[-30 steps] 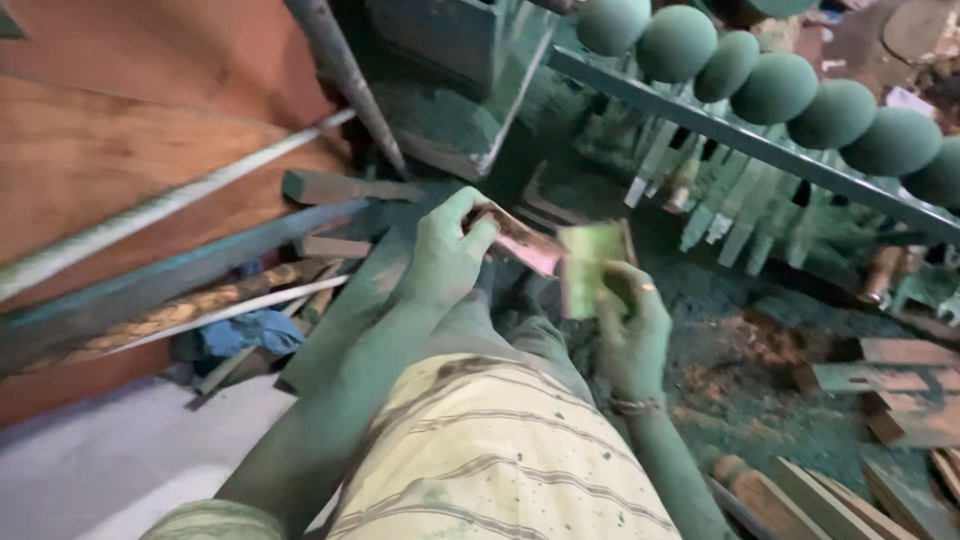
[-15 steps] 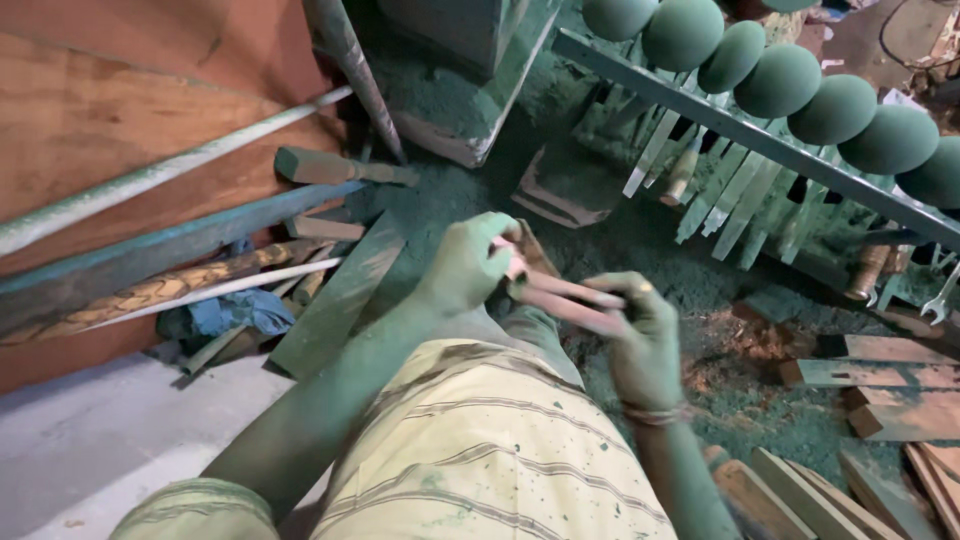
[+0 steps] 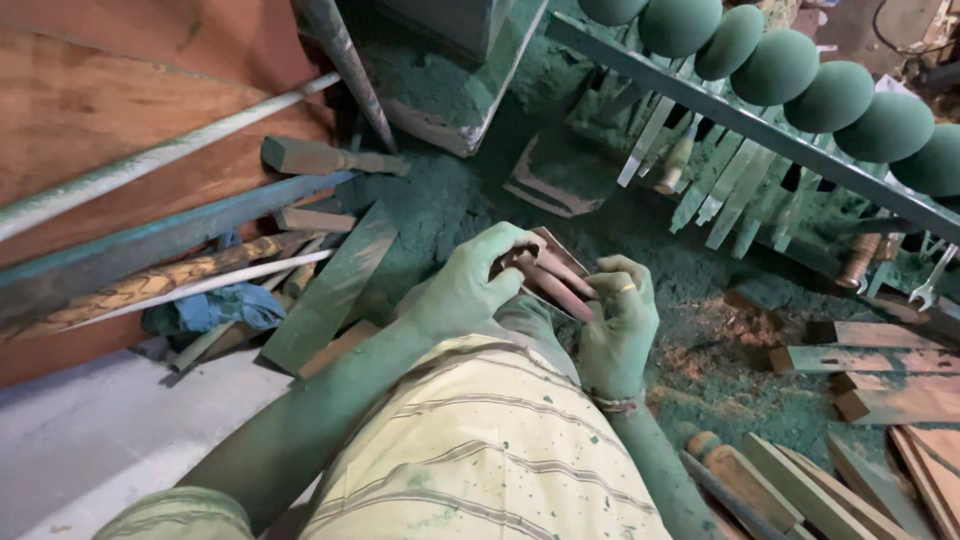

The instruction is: The person uses a sanding block to smooth the surface of green spherical wooden objects mounted on a rotating spindle. The person holds the sanding block against the spinning spheres, moving it along their surfaces to remove roughness and shape them.

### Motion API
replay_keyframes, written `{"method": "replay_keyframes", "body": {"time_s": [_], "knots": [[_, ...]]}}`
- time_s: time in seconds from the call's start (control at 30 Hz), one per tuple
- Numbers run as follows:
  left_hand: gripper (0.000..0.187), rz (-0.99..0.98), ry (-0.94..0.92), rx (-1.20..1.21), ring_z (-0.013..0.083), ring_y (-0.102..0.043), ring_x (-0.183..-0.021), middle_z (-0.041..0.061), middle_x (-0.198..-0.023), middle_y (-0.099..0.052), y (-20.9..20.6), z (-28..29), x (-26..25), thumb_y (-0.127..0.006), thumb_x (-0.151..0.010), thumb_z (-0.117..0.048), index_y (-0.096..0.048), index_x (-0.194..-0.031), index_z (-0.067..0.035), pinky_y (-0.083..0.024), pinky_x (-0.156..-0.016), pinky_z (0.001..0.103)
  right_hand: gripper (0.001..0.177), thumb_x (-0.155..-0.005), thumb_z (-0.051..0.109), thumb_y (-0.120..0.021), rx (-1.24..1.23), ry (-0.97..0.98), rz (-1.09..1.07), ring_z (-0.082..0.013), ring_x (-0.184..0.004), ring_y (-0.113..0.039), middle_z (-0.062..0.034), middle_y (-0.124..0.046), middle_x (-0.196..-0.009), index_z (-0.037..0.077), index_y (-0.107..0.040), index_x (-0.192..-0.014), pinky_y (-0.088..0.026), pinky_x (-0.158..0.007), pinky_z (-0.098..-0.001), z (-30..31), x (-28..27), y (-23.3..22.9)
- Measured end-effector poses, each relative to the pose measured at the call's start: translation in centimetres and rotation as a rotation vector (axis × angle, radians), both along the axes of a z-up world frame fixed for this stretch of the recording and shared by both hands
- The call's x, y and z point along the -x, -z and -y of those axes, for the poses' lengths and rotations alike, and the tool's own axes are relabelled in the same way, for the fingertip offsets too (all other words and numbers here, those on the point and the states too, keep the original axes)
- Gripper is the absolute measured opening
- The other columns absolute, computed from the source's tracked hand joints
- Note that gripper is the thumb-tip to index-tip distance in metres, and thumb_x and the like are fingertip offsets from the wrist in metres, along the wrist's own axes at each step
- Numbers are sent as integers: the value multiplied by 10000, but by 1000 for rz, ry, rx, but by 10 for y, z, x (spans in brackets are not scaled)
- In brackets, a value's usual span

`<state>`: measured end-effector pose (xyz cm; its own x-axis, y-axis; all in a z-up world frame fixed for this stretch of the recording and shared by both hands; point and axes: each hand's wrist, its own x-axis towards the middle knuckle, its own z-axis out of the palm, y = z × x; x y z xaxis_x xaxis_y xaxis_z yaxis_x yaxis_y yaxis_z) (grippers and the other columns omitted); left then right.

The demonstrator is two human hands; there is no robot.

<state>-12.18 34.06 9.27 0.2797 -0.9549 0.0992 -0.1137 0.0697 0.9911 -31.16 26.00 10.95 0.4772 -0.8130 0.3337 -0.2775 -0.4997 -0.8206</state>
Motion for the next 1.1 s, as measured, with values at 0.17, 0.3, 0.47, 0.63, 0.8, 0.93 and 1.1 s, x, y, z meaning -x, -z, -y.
{"method": "replay_keyframes", "body": {"time_s": [0.17,0.3,0.47,0.63,0.8,0.93,1.1], "knots": [[226,-91,-16,27,126,-640,-973,90,-1034,-679,-5,3,6,-691,-963,-113,-629,-1163,-27,-543,-877,287,320,-730,-151,-643,223,-85,-201,-312,-826,-662,-153,-668,-1000,17,-615,-1001,-525,-724,-345,4,6,-13],[231,-104,-18,-66,117,-651,-943,83,-1009,-690,-7,4,6,-649,-957,-109,-628,-1173,-31,-543,-863,288,284,-787,-146,-634,187,-97,-167,-284,-833,-674,-134,-652,-978,26,-599,-1011,-539,-734,-324,7,13,-7],[290,-28,39,-5,128,-642,-968,99,-1047,-671,-4,3,8,-601,-944,-61,-563,-1230,-35,-530,-880,293,277,-807,-134,-604,-293,-76,-46,-148,-840,-635,-73,-644,-945,15,-623,-1040,-531,-752,-272,20,27,14],[361,-90,83,-177,147,-602,-967,115,-1073,-611,-6,-1,16,-575,-960,-47,-448,-1298,-56,-518,-879,295,274,-884,-114,-571,-900,-57,397,-95,-834,-598,-28,-613,-971,30,-605,-1114,-496,-716,-240,26,27,28],[429,5,64,-72,164,-628,-1123,96,-1167,-619,-7,3,20,-531,-946,21,-418,-1351,-63,-492,-972,309,195,-938,-82,-509,-1125,4,484,-107,-793,-625,-46,-650,-930,12,-625,-1064,-535,-702,-252,12,15,25],[430,-28,9,-14,193,-628,-1015,109,-1064,-611,-2,10,26,-563,-882,33,-479,-1295,-56,-506,-905,315,217,-934,-89,-490,-450,-37,37,-95,-833,-625,-39,-662,-929,-2,-641,-1063,-525,-742,-227,12,15,16],[146,-80,-43,-66,190,-639,-930,85,-965,-640,10,15,34,-602,-914,15,-579,-1046,-42,-527,-854,315,297,-887,-103,-483,-212,-85,-78,-137,-787,-637,-61,-667,-908,24,-655,-1093,-514,-701,-248,14,19,18]]}}
